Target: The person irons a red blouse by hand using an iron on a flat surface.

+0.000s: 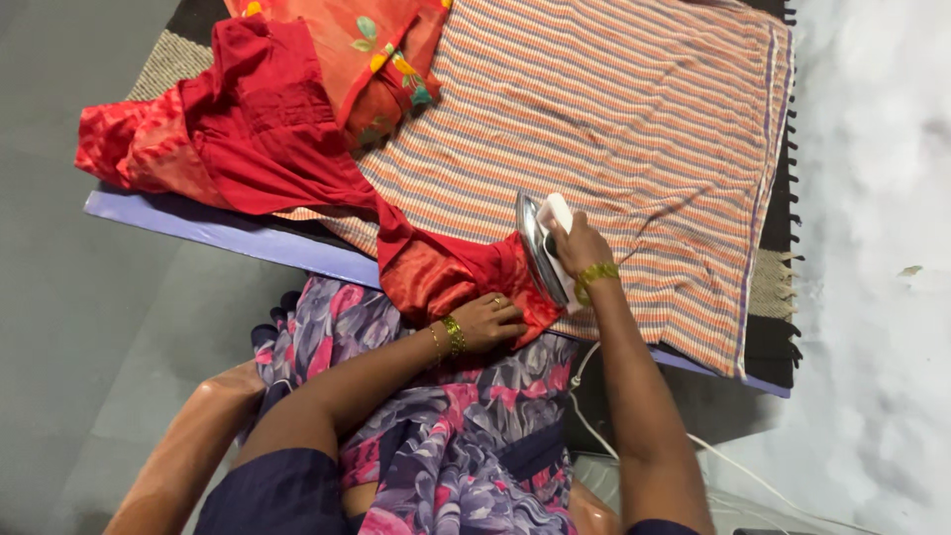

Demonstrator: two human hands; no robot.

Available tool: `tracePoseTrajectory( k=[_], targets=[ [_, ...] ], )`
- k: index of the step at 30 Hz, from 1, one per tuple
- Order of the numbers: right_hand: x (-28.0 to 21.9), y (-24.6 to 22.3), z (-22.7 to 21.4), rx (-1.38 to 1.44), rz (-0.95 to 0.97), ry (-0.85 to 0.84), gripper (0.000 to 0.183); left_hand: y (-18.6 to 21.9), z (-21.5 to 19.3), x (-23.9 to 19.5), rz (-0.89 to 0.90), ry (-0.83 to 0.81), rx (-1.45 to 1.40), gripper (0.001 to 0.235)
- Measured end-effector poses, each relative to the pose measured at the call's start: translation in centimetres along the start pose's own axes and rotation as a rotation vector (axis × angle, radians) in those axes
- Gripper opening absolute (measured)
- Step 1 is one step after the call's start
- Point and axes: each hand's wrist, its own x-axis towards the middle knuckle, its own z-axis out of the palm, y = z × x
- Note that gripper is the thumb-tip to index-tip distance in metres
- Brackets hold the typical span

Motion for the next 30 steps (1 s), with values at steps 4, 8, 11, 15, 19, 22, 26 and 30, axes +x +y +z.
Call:
tracePoseTrajectory(
  k=[4, 8, 11, 15, 19, 22, 26, 30],
  targets=[
    [-3.7, 2.9, 1.5, 0.009, -0.072, -0.041, 0.06, -0.4, -0.4, -0.7, -0.023, 0.056, -0.03, 0.03],
    [-7.8, 4.9, 3.2, -0.006, -0.036, -0.085, 0.063, -0.2, -0.5, -0.6, -0.037, 0.104, -0.044, 0.026],
    [-7.0, 4.5, 3.7, 0.007, -0.178, 0.059, 0.062, 0.1, -1.0, -0.4, -0.05, 0.12, -0.045, 0.024],
    [-2.6, 0.1, 2.3, 0.042, -0.069, -0.025, 0.06, 0.3, -1.5, 0.0, -0.05, 0.138, -0.045, 0.022],
    [0.6, -3.9, 0.3, 0.078, 0.009, -0.065, 0.059, 0.5, -1.5, 0.0, -0.073, 0.06, -0.033, 0.025],
    [0.3, -4.6, 0.0, 0.023, -0.057, 0.025, 0.059, 0.3, -1.6, 0.0, -0.077, 0.081, -0.04, 0.027],
    [-2.4, -1.8, 0.3, 0.029, 0.084, -0.011, 0.058, 0.2, -1.4, -0.2, -0.077, 0.086, -0.067, 0.029],
    [-4.6, 4.5, 1.1, -0.023, 0.107, 0.057, 0.059, 0.2, -0.6, -0.5, -0.095, 0.06, -0.089, 0.027]
  ],
)
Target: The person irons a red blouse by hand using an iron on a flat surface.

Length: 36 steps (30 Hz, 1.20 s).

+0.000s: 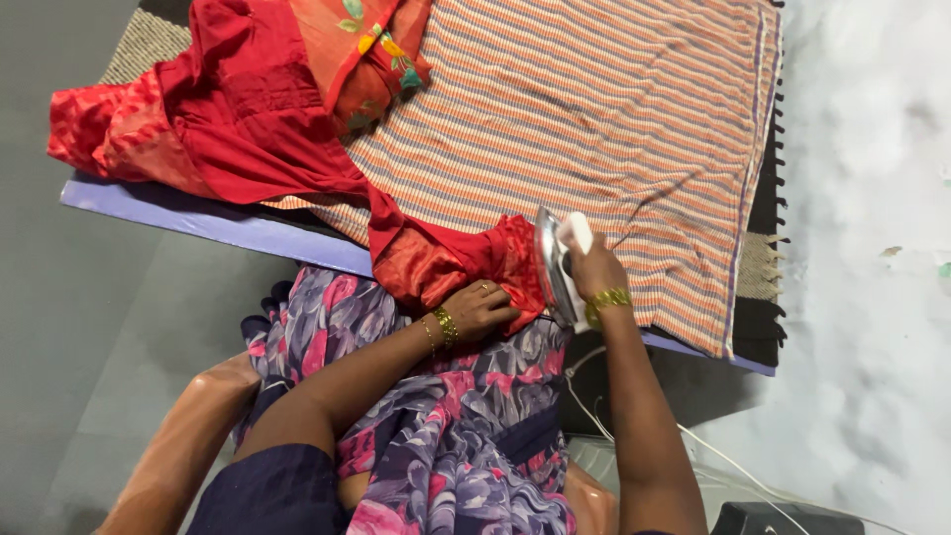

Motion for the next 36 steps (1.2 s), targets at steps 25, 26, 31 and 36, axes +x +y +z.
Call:
tracePoseTrajectory(
  k=[25, 26, 31, 36],
  targets=[
    [1.4, 9.2, 0.0, -0.081, 0.152, 0.181, 0.065, -6.3, -16.4, 16.1, -0.707, 0.361, -0.936, 0.028],
    [0.8, 8.6, 0.1, -0.077, 0.14, 0.184, 0.065, -6.2, -17.9, 16.6, -0.705, 0.367, -0.925, 0.028],
    [-1.9, 1.7, 0.8, 0.305, -0.149, 0.182, 0.095, -5.6, -22.9, 18.0, -0.51, 0.393, -1.114, 0.024],
    [-4.9, -7.7, 1.6, 1.045, -0.849, 0.02, 0.108, -3.6, -23.4, 19.1, -0.402, 0.315, -1.026, 0.022]
  ],
)
